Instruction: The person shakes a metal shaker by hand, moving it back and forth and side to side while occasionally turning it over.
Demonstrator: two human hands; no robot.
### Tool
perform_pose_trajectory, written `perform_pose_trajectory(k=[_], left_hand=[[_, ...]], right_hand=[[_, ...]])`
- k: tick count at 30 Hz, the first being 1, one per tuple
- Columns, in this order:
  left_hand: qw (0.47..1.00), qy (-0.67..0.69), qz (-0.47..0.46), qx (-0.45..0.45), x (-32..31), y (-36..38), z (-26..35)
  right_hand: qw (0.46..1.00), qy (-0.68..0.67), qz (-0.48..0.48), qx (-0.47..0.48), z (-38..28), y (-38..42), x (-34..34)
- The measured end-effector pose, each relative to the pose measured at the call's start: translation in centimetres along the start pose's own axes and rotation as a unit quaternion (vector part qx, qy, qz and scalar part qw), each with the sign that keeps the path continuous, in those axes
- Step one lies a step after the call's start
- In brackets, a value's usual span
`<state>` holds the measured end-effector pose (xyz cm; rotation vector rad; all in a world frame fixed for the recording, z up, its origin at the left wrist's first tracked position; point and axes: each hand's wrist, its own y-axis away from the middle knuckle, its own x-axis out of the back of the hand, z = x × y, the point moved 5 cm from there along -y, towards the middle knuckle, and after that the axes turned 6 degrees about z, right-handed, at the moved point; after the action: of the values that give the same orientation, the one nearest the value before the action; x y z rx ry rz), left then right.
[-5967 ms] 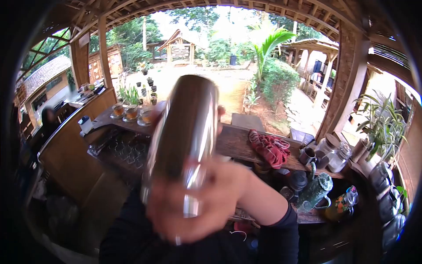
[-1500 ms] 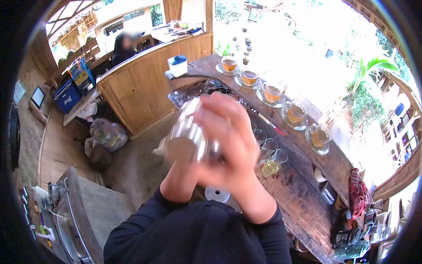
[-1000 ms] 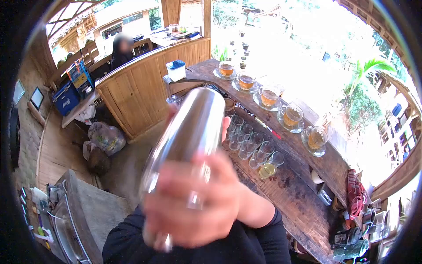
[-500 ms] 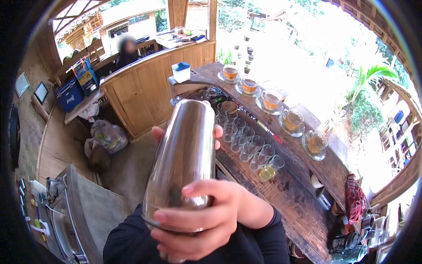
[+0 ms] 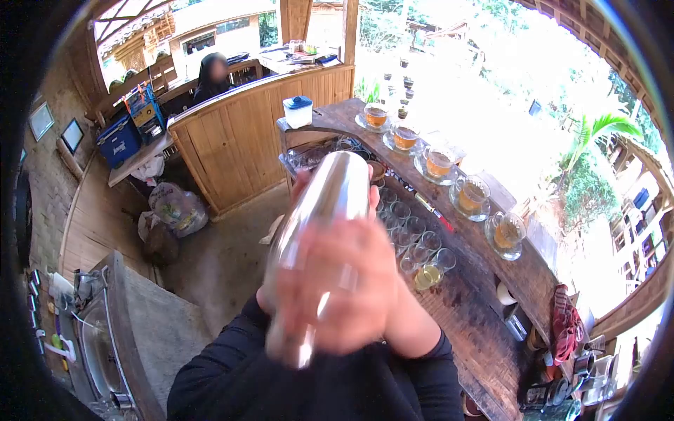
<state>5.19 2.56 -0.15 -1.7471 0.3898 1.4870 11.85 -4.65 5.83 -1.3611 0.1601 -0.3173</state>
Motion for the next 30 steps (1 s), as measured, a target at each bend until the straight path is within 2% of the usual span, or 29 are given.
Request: perform_pose_trajectory(k=[1, 2, 3, 5, 6, 7, 8, 9, 10, 11, 13, 14, 15, 16, 17, 18, 19, 21, 22, 23, 25, 26, 27, 28, 29, 30], left_hand=[[0.994, 0.090, 0.060, 0.009, 1.5, -0.4, 0.7], [0.971, -0.181, 0.069, -0.141, 9.2, -3.6, 3.5], [0.979, -0.091, 0.100, -0.154, 7.9, -3.5, 3.6], [0.987, -0.071, 0.074, -0.122, 5.9, -2.2, 2.1], [0.998, -0.029, 0.053, -0.013, 4.2, -2.0, 2.1], [0.993, -0.100, 0.056, -0.024, -0.3, -1.4, 0.1], [0.994, -0.093, -0.044, -0.026, -2.0, -1.1, -0.3], [0.985, -0.088, -0.144, -0.027, -3.1, -0.7, -0.6], [0.976, -0.099, -0.192, -0.009, -1.9, -0.6, -0.8], [0.977, -0.099, -0.190, -0.006, -0.7, -0.9, -0.1], [0.994, 0.052, -0.071, 0.063, 2.6, -2.2, 1.2], [0.989, -0.087, -0.082, -0.086, 4.9, -2.8, 2.0], [0.942, -0.223, -0.092, -0.233, 6.1, -2.8, 2.2], [0.942, -0.222, -0.095, -0.233, 4.7, -2.3, 1.6], [0.981, -0.104, -0.037, -0.159, 3.8, -2.0, 0.8], [0.996, 0.015, 0.025, -0.079, 3.1, -1.7, 0.3], [0.995, 0.024, 0.079, 0.059, 2.0, -2.2, 0.9], [0.997, -0.062, -0.038, -0.034, -1.7, -1.7, -0.7], [0.986, -0.060, -0.153, 0.002, -1.9, -1.3, -1.1], [0.984, -0.070, -0.163, 0.028, -1.1, -1.5, -0.5], [1.000, -0.010, -0.005, 0.013, 2.5, -3.5, 1.4], [0.993, -0.026, -0.093, -0.066, 2.6, -3.7, 0.7], [0.972, -0.041, -0.181, -0.145, 2.3, -3.6, -0.3], [0.972, -0.041, -0.183, -0.143, 2.4, -3.1, -0.4], [0.992, 0.002, -0.082, -0.092, 3.2, -3.2, -0.3], [0.998, 0.041, 0.020, -0.038, 3.9, -3.2, 0.0]], right_hand=[[0.992, 0.036, -0.062, -0.103, 1.7, 0.6, -0.5], [0.982, 0.021, -0.022, -0.185, 3.6, 1.2, -1.1], [0.964, 0.005, 0.017, -0.264, 5.3, 1.7, -1.5], [0.987, 0.026, 0.025, -0.157, 2.4, -1.1, -0.3], [0.997, 0.010, -0.028, -0.077, 0.2, -2.3, 0.4], [0.997, -0.007, -0.081, 0.000, -1.6, -2.6, 0.8], [0.997, -0.009, -0.083, -0.002, -2.0, -2.2, 0.5], [0.996, -0.044, -0.011, 0.083, -3.2, -1.6, 0.5], [0.981, -0.076, 0.063, 0.167, -4.1, -0.8, 0.8], [0.981, -0.074, 0.065, 0.166, -3.3, -0.2, 1.0], [0.997, 0.011, -0.070, -0.042, 1.4, 0.7, -0.2], [0.989, 0.018, -0.048, -0.138, 3.4, 1.0, -0.7], [0.972, 0.025, -0.026, -0.231, 4.9, 1.2, -1.1], [0.958, 0.038, -0.009, -0.284, 4.9, 0.5, -0.6], [0.975, 0.022, -0.003, -0.220, 3.9, -0.6, 0.1], [0.985, 0.039, -0.049, -0.158, 1.8, -1.6, 0.5], [0.989, 0.056, -0.098, -0.098, -0.1, -2.1, 0.7], [0.986, -0.065, -0.016, 0.150, -2.9, -2.3, 1.5], [0.986, -0.063, -0.016, 0.152, -2.5, -1.9, 1.5], [0.991, -0.038, -0.039, 0.122, -1.5, -1.0, 1.0], [0.995, 0.011, -0.084, 0.061, 0.8, 0.8, 0.0], [0.994, -0.001, -0.088, -0.068, 2.8, 0.9, -0.6], [0.978, 0.010, -0.020, -0.206, 4.8, 1.0, -0.9], [0.972, 0.021, 0.008, -0.235, 4.8, 0.6, -0.4], [0.964, 0.033, 0.036, -0.261, 4.6, -0.3, 0.5], [0.983, 0.036, 0.035, -0.178, 2.8, -1.7, 1.3]])
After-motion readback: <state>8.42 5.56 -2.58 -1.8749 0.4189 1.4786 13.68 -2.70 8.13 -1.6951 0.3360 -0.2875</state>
